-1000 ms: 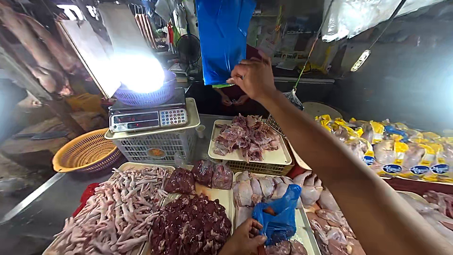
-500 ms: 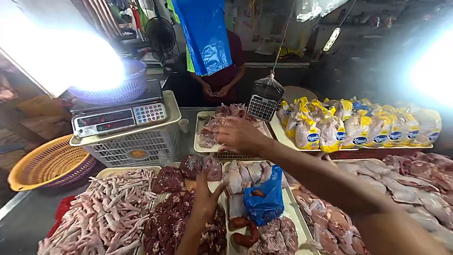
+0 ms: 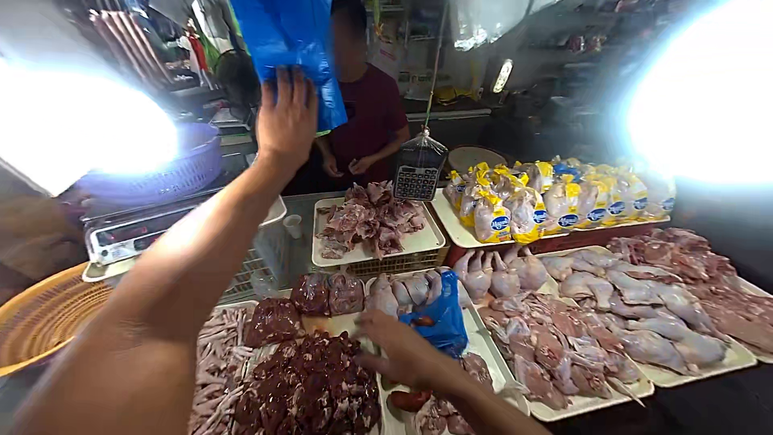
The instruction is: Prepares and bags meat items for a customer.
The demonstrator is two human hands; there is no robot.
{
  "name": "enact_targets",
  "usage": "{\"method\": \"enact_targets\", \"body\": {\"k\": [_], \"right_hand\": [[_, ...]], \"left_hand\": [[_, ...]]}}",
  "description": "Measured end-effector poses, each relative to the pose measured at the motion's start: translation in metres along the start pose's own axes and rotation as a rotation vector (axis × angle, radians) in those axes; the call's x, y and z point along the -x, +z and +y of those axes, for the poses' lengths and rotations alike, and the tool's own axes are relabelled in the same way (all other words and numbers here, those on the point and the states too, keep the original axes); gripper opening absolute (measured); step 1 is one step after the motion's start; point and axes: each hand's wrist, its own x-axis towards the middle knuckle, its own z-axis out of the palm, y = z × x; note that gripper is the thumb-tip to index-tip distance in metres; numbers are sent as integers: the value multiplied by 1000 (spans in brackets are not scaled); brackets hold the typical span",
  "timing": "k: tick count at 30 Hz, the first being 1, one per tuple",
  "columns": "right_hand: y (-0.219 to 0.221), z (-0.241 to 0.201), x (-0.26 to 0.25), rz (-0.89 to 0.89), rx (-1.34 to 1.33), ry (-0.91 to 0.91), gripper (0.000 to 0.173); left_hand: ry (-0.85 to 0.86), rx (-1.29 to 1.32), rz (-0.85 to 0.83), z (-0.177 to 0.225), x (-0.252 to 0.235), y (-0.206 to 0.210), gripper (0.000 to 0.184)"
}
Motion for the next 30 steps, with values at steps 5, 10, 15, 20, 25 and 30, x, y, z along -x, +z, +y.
{"method": "enact_targets", "body": {"k": [5,10,15,20,25,30], "right_hand": [[36,39,175,289,-428,412,27],[28,28,279,545,-417,924,28],[26,35,280,682,-268,953,34],[28,31,244,470,-182,818,34],[33,23,239,227,-126,730,39],[36,24,239,42,-71,793,41]], "left_hand": [[59,-26,-97,-17,-3,-2,70],[38,-119,-141,-36,3,34,60],[-48,-112,-378,-3,-6,1,34],[72,-146,-275,-8,-17,17,30],[-62,-259,-465,4,-23,-5,21],[-186,-39,-511,-16,-63,-48,47]]}}
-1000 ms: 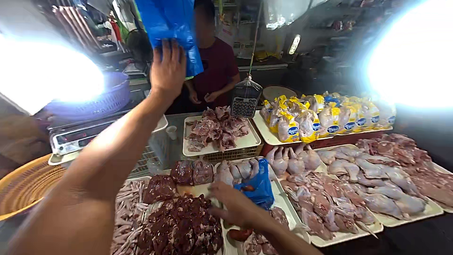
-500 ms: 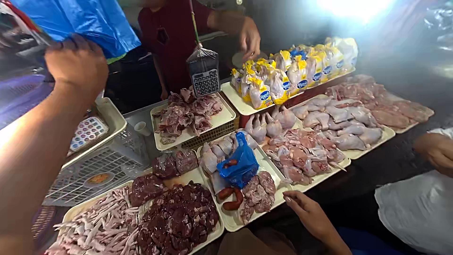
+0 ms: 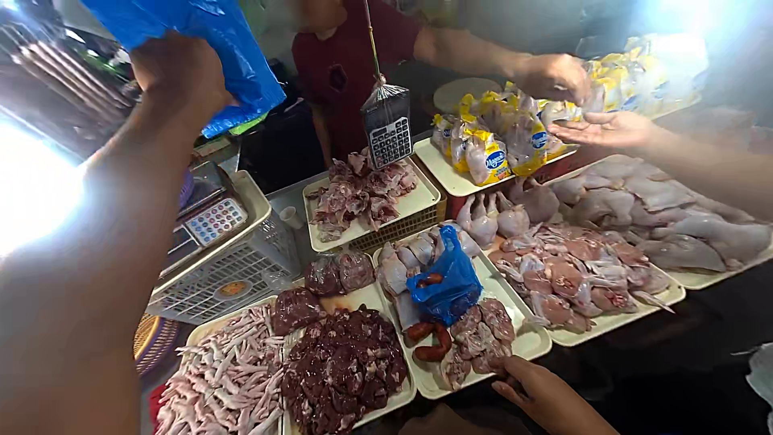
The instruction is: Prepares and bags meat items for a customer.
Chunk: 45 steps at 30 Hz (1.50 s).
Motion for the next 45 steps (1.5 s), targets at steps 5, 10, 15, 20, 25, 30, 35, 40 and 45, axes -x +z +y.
{"method": "enact_targets", "body": {"k": [5,10,15,20,25,30,35,40,45], "right_hand": [[-5,-2,-2,-128,68,76,51],[-3,-1,-2,-178,94,116,57],[-2,2,2,-183,130,122,57],[3,0,0,-1,124,-23,53],[10,-50,-14,593,-144,-489,90],[8,-84,-8,610,-335,-590,20],[-7,-88,12,738,-603,-493,21],[-41,-60,18,1050,-296,-326,34],[-21,-49,9,917,-443,13,33]], "left_hand": [[163,382,-70,-21,-9,-29,50],[177,290,1,-5,5,-39,27],[125,254,131,4,7,-42,36],[683,238,-223,55,88,23,24],[1083,584,-670,176,309,85,36],[821,1432,-356,181,373,93,45],[797,1734,-644,200,411,155,78],[785,1441,-735,190,416,194,21],[-216,2494,-1000,197,417,208,31]]}}
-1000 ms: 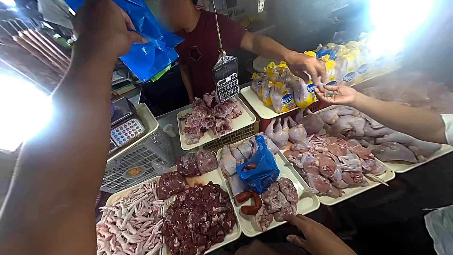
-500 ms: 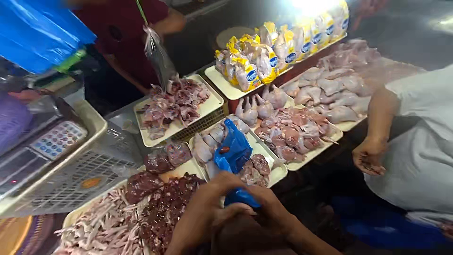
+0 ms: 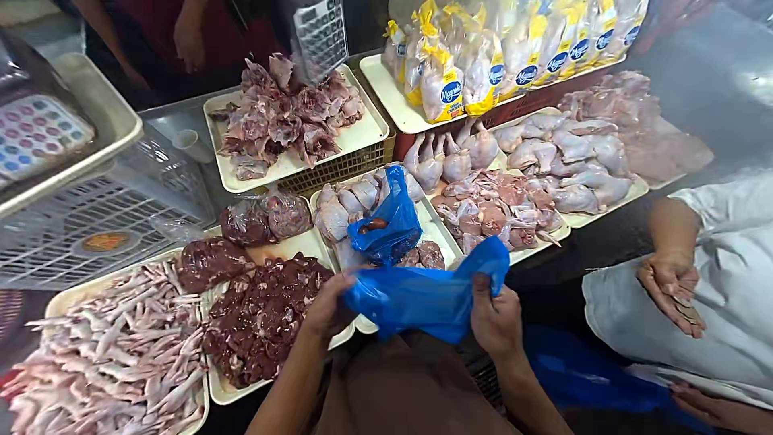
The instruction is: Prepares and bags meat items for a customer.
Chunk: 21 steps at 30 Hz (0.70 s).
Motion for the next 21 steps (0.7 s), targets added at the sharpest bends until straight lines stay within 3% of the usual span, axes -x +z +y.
{"method": "enact_targets", "body": {"k": [2,4,5,6,8,10,13,15,16,18,21], "right_hand": [[15,12,9,27,-44,140,33],[21,27,17,79,-39,259,35],[21,36,22,89,-27,302,36],[19,45,28,89,-12,330,37],[10,59,40,78,36,360,38],[0,71,48,57,145,411,42],[-10,88,51,-115,424,558,46],[-10,85,54,-202,628,576,59],[-6,83,59,-170,664,465,68],[4,72,66,-158,592,161,69],[27,57,69,-425,292,-22,50]], "left_hand": [[-32,375,174,-27,-11,0,60],[-158,297,201,-54,-5,4,94],[-231,231,190,-65,4,6,99],[-288,162,157,-70,14,8,91],[-369,-55,146,-64,22,14,46],[-430,-290,115,-52,19,16,21],[-471,-419,60,-56,15,13,14],[-489,-456,103,-69,11,17,13],[-490,-482,124,-75,9,19,15],[-471,-529,117,-86,2,20,19],[-418,-497,69,-91,1,26,21]]}}
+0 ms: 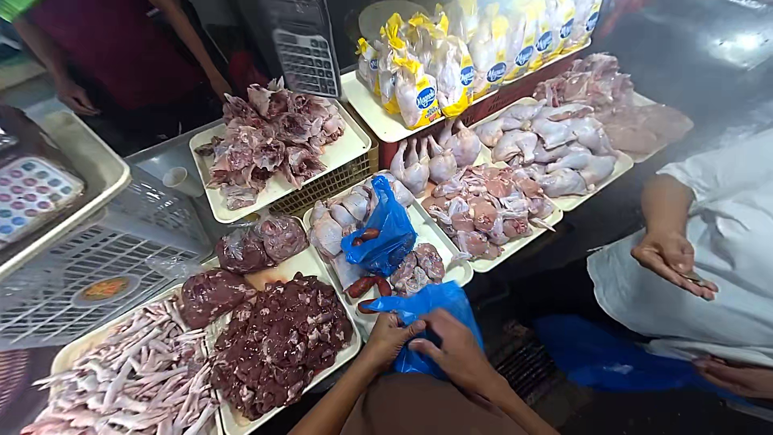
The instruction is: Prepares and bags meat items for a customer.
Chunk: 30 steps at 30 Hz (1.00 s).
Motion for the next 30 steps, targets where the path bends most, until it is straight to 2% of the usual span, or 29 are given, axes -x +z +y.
{"method": "enact_targets", "body": {"k": [2,3,5,7,8,9,10,11,12,13,14,15,16,17,18,19,20,21,23,25,27,28,30], "right_hand": [[7,-2,-8,-14,-143,-68,35],[5,-3,-13,31,-214,-94,27],[-12,-11,-20,154,-479,-87,12],[-37,-21,-25,221,-813,-59,6],[-48,-23,-28,206,-925,-81,6],[-55,-23,-31,140,-965,-128,7],[-58,-22,-35,24,-950,-186,10],[-57,-20,-39,-131,-928,-238,16],[-53,-17,-48,-307,-910,-281,26],[-46,-11,-62,-459,-892,-315,42],[-37,-4,-80,-510,-873,-314,60],[-26,4,-102,-431,-828,-275,74],[-15,16,-128,-271,-737,-210,78],[-4,27,-157,-111,-595,-145,86],[5,35,-184,-13,-423,-119,110],[17,35,-207,43,-239,-128,135],[30,28,-225,63,-71,-164,150],[44,16,-237,41,53,-201,152],[77,-7,-246,-11,192,-209,131],[100,-18,-248,-16,135,-71,88],[104,-16,-251,15,75,60,40],[102,-10,-250,37,99,68,30],[96,8,-238,143,47,-28,24]], "left_hand": [[30,7,6,8,7,-1,27],[39,-94,32,12,13,-7,31],[34,-569,135,5,20,-30,38],[-86,-979,233,-11,33,-55,38],[-150,-1064,306,-15,42,-64,34],[-108,-1060,402,-18,52,-69,26],[40,-1033,478,-19,62,-72,31],[240,-1002,475,-18,69,-71,48],[449,-916,400,-13,72,-68,59],[605,-802,300,-5,71,-62,55],[678,-705,202,2,69,-57,43],[677,-658,134,7,69,-53,31],[638,-658,117,9,71,-51,25],[590,-694,182,8,76,-50,26],[531,-735,309,5,82,-50,28],[458,-742,446,4,90,-49,32],[377,-727,563,5,98,-49,35],[302,-711,652,7,106,-51,41],[230,-691,775,6,122,-60,49],[256,-675,851,0,135,-73,49],[277,-660,911,1,145,-77,45],[274,-657,946,2,151,-76,43],[276,-638,1001,4,162,-73,42]]}}
